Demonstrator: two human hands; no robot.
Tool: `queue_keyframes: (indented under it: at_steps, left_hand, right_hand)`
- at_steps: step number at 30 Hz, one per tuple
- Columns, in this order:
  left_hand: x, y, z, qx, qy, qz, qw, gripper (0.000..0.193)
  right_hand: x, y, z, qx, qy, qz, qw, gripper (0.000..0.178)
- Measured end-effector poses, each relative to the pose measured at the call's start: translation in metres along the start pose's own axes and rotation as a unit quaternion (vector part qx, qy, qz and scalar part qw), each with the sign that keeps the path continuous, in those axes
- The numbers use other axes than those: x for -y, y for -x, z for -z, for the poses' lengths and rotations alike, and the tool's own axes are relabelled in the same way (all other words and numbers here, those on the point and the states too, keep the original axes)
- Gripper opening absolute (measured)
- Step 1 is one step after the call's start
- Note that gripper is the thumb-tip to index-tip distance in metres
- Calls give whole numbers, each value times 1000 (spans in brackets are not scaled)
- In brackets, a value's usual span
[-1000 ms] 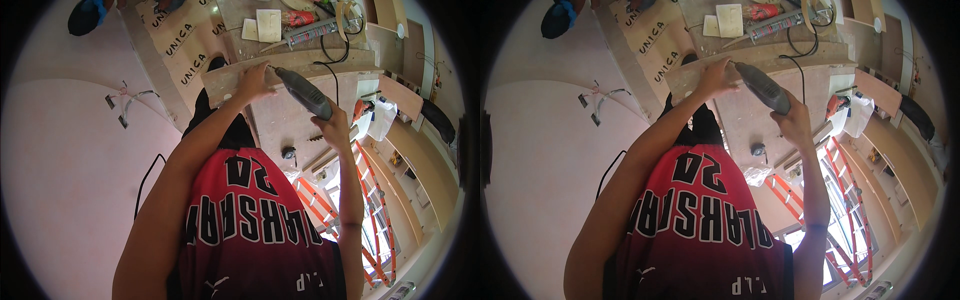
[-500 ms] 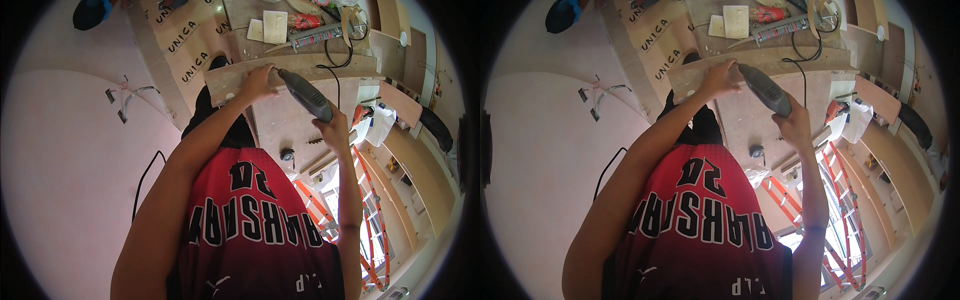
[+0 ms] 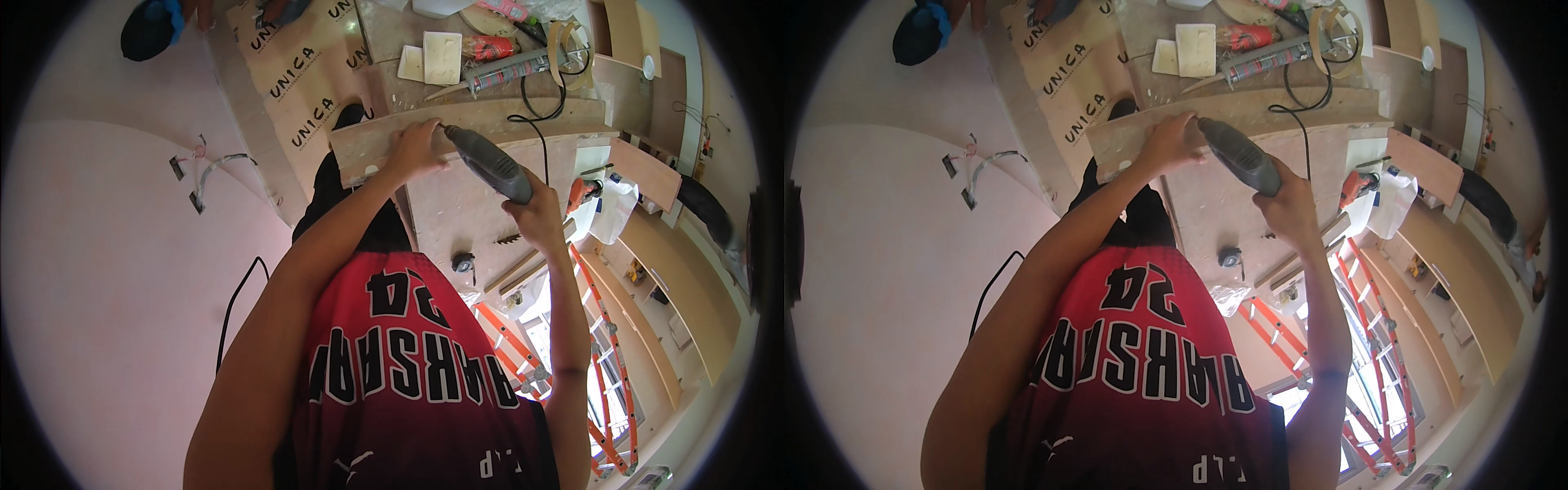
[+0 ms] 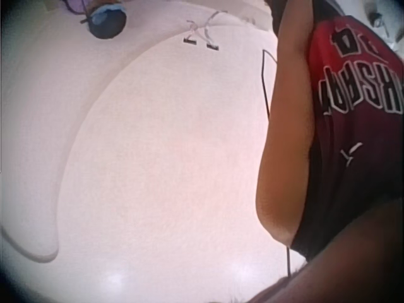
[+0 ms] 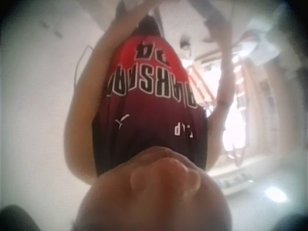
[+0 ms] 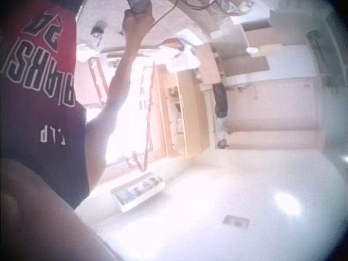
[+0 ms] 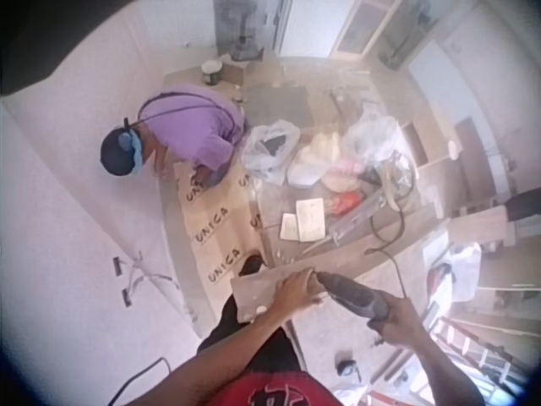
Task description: The person measures a wooden board with a tape measure and marks it. Then they use a power drill to drive screws into the board. The person repeats the measuring and drilling steps multiple times while working at a cluttered workbench.
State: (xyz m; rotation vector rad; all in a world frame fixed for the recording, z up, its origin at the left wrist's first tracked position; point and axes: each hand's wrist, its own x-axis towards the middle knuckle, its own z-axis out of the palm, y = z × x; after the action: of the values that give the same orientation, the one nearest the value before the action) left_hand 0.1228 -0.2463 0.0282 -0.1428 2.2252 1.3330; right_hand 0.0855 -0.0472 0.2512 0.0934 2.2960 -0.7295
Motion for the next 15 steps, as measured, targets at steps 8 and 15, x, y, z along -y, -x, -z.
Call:
queue_keyframes:
  at_steps: [8,15]
  left_hand:
    - [16,-11,-11,-16,24,-52,998,106]
    - [14,0,-23,6,-33,-25,999,107]
  right_hand:
    - [4,-12,0,16,14,-3,1000,59]
    - [17,-13,4,18,99,39,994,41]
